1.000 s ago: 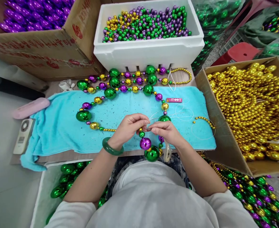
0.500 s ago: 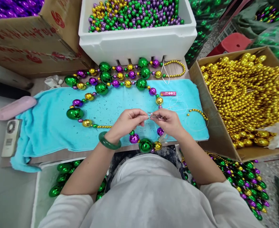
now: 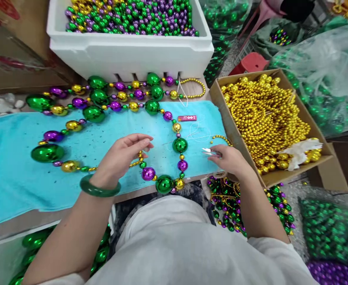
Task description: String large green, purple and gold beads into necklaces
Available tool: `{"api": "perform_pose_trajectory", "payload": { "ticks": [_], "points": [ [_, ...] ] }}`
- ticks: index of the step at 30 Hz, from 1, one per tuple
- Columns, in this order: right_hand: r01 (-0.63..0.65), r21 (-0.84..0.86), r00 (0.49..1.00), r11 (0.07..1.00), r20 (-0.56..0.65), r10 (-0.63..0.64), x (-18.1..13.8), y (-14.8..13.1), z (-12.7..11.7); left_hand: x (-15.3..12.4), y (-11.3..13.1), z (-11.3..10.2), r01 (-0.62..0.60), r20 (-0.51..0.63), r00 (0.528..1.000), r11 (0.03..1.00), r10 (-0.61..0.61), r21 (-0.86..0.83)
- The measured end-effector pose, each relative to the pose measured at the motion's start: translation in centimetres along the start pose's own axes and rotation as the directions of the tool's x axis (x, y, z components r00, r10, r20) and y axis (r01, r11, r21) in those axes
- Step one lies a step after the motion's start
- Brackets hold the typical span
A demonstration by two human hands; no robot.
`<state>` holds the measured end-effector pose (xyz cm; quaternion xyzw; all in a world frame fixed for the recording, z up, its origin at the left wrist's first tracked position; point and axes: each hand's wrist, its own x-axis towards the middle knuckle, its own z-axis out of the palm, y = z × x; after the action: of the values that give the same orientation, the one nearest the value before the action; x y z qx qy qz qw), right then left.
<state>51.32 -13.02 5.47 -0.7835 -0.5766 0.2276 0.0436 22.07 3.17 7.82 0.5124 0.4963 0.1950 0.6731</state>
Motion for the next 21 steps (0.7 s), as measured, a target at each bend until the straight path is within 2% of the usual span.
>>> {"api": "perform_pose_trajectory", "payload": {
  "ticks": [3,5,7,9,12,14,16,18,21],
  "points": [
    [0.064,-0.073,0.968,0.995,-0.237,-0.08,1.4,-1.7,1.0,-0.3,0.2,0.4,0.02,-0.004,1.0,0.995,-0.02,-0.1],
    [0.135,0.053,0.93,0.989,-0.35,-0.109,1.9,-4.4,1.7,-0.4,0.3,0.6,0.022,-0.005,1.0,0.984,-0.024,-0.176],
    [0.242,0.291,0.936,0.925,-0.321,-0.144,1.8,-8.1,2.7,-0.5,0.3,0.8,0.004,-0.019,1.0,0.969,-0.009,-0.246],
    [0.275,0.465,0.958,0.841,-0.21,-0.197,1.4,-12.0,3.9,-0.5,0.2,0.8,-0.029,-0.045,0.999,0.953,0.016,-0.3],
    [0.265,0.467,0.964,0.843,-0.125,-0.234,1.3,-16.4,6.0,-0.6,0.1,0.7,-0.072,-0.078,0.996,0.935,0.048,-0.348],
    [0.241,0.466,0.97,0.852,-0.105,-0.217,1.7,-17.8,7.2,-0.8,0.0,0.5,-0.1,-0.087,0.994,0.926,0.073,-0.364],
    [0.21,0.552,0.977,0.807,-0.091,-0.192,2.3,-18.1,7.8,-1.1,0.0,0.0,-0.11,-0.078,0.993,0.932,0.089,-0.344],
    [0.179,0.734,0.979,0.655,-0.068,-0.192,3.0,-17.8,7.8,-1.4,0.0,-0.8,-0.11,-0.048,0.994,0.96,0.101,-0.259],
    [0.02,0.958,0.969,0.287,0.052,-0.243,3.8,-17.0,7.0,-1.8,-0.2,-2.1,-0.16,0.003,0.987,0.987,0.16,0.013]
  ]
}}
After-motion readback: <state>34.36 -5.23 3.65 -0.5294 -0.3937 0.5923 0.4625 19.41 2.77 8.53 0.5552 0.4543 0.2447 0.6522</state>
